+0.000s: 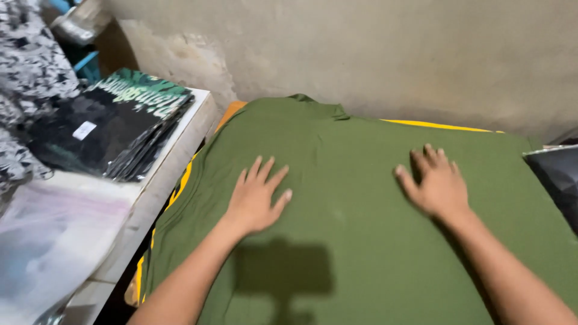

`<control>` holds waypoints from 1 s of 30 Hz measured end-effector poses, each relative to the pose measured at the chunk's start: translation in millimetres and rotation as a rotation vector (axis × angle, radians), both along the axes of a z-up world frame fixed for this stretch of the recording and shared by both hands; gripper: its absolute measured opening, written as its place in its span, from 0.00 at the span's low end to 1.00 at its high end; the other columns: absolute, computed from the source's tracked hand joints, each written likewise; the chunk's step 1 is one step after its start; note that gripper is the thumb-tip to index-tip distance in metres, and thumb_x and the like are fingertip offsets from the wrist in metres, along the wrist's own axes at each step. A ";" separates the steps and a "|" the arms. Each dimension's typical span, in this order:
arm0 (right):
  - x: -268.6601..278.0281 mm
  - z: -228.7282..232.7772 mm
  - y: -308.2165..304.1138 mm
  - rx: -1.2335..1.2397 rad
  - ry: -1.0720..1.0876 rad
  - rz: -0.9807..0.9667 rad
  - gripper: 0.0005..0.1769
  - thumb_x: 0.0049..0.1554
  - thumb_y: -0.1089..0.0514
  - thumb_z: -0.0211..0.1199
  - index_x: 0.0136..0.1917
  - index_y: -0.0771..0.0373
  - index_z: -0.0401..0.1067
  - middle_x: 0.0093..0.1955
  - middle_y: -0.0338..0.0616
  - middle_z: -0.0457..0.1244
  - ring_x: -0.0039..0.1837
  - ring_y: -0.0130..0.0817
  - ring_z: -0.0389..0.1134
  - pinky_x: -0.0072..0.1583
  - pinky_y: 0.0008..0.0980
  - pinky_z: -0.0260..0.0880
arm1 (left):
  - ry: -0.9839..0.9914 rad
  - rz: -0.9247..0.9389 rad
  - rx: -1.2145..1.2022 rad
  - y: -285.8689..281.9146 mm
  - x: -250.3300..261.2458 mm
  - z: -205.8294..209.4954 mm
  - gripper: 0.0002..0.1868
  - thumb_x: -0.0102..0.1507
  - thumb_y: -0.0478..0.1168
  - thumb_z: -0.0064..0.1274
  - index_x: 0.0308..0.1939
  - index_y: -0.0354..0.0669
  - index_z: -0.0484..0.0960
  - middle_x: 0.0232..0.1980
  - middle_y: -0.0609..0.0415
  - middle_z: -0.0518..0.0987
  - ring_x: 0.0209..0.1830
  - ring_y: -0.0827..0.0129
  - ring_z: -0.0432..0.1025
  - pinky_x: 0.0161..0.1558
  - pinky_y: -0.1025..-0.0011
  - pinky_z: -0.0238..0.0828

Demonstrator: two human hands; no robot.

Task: The person folds a green t-shirt on a table, aligning the sleeves and edges, then places the folded shirt into a clear plastic bag and seals it. The packaged shirt is set aside with other packaged shirts.

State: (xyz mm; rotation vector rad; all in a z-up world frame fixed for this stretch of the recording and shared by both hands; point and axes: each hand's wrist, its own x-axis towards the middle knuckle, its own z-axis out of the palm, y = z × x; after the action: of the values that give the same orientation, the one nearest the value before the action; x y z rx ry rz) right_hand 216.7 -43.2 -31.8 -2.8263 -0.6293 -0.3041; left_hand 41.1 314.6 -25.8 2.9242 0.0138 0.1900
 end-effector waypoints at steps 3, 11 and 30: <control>-51.3 12.9 -19.0 -0.055 0.180 0.030 0.47 0.59 0.25 0.40 0.82 0.53 0.50 0.86 0.48 0.40 0.86 0.49 0.37 0.80 0.52 0.37 | 0.011 0.020 0.135 28.0 -63.2 -11.3 0.39 0.68 0.70 0.29 0.79 0.61 0.56 0.84 0.52 0.48 0.84 0.51 0.37 0.74 0.39 0.29; -161.5 5.1 -134.9 -0.046 0.195 -0.030 0.44 0.59 0.29 0.41 0.83 0.47 0.47 0.87 0.42 0.38 0.87 0.40 0.33 0.80 0.45 0.33 | -0.328 0.128 0.122 41.4 -225.6 -3.9 0.32 0.68 0.55 0.42 0.73 0.47 0.69 0.77 0.50 0.68 0.80 0.58 0.57 0.78 0.53 0.47; -360.1 -63.9 -246.6 -0.038 -0.615 -0.300 0.21 0.68 0.62 0.57 0.68 0.77 0.77 0.72 0.64 0.70 0.72 0.64 0.71 0.70 0.52 0.71 | -0.982 0.386 0.127 24.0 -295.9 -67.1 0.13 0.74 0.36 0.56 0.55 0.24 0.86 0.58 0.36 0.82 0.53 0.42 0.69 0.59 0.52 0.69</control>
State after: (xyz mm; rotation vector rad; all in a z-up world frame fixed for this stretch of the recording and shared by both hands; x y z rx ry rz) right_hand -143.4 -289.9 -95.6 -2.8428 -0.3029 -1.2522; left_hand -254.8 338.7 -93.0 2.5758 0.4137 1.6739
